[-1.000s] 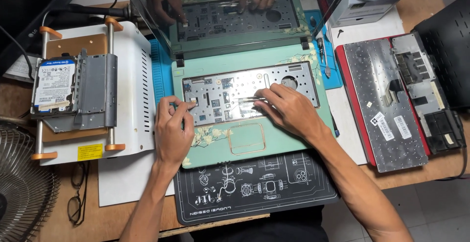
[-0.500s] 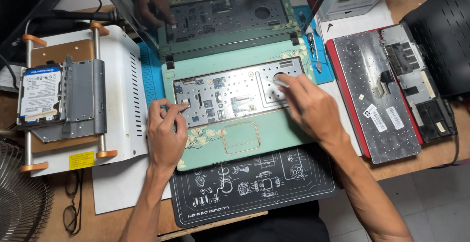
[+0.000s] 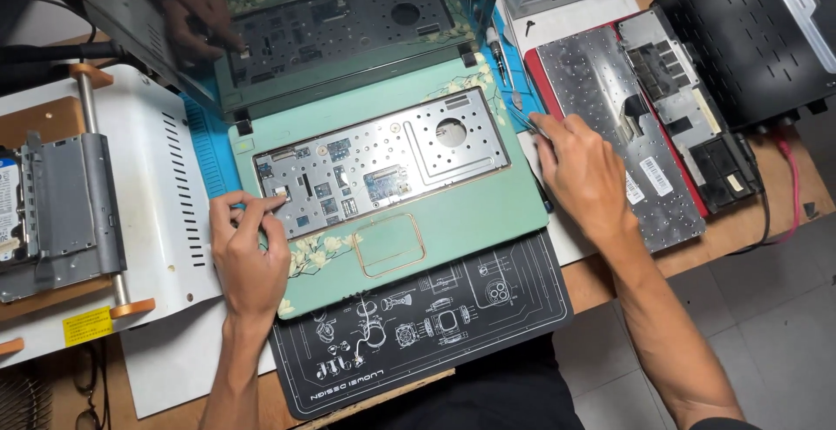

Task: Reinstalling a laptop keyboard by connecting the internal ribbon cable, snapping the keyboard into the top case, and then securing the laptop chassis.

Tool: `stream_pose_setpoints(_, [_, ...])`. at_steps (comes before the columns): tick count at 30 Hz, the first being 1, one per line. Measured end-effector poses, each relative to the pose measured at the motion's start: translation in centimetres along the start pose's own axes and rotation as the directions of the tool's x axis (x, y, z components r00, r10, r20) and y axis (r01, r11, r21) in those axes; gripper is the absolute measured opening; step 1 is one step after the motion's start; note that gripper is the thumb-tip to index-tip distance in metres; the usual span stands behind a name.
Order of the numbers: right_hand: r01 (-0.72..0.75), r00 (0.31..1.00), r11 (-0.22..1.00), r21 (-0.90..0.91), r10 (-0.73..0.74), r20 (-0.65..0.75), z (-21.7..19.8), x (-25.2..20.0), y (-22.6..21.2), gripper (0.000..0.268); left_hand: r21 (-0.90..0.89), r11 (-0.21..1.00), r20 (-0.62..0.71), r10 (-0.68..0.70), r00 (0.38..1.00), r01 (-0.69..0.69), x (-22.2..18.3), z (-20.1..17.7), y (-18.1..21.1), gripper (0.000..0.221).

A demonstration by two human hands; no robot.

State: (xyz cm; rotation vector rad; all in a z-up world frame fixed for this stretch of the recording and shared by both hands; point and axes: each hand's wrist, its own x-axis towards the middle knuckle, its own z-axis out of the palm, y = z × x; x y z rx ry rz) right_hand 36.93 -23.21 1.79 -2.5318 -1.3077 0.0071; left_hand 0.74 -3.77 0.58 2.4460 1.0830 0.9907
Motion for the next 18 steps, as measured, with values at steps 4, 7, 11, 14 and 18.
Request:
stream_pose_setpoints(4, [-0.039,0.999,0.999,-0.015,0.039,-0.013,-0.6,0.4,0.1,0.027,0.004,1.000,-0.002,0.002,1.000,-0.002,-0.1,0.0,-0.1,0.027])
stream_pose_setpoints(7, [-0.035,0.998,0.999,-0.005,0.035,-0.048,-1.5,0.4,-0.5,0.028,0.013,1.000,-0.009,0.000,1.000,0.000,-0.3,-0.1,-0.1,0.027])
stream_pose_setpoints(11, [0.001,1.000,1.000,-0.008,-0.002,-0.021,-2.4,0.1,-1.5,0.027,0.006,1.000,-0.001,-0.006,1.000,0.006,-0.2,-0.2,0.0,0.027])
stream_pose_setpoints(14, [-0.006,1.000,1.000,-0.025,0.007,0.014,-1.5,0.1,-1.2,0.029,-0.001,1.000,0.010,-0.012,1.000,0.012,-0.2,-0.2,0.1,0.027])
stream_pose_setpoints(18, [-0.017,1.000,0.998,-0.059,0.018,0.008,-0.6,0.3,-1.3,0.027,0.005,1.000,0.014,-0.010,1.000,0.010,-0.1,-0.3,0.1,0.026])
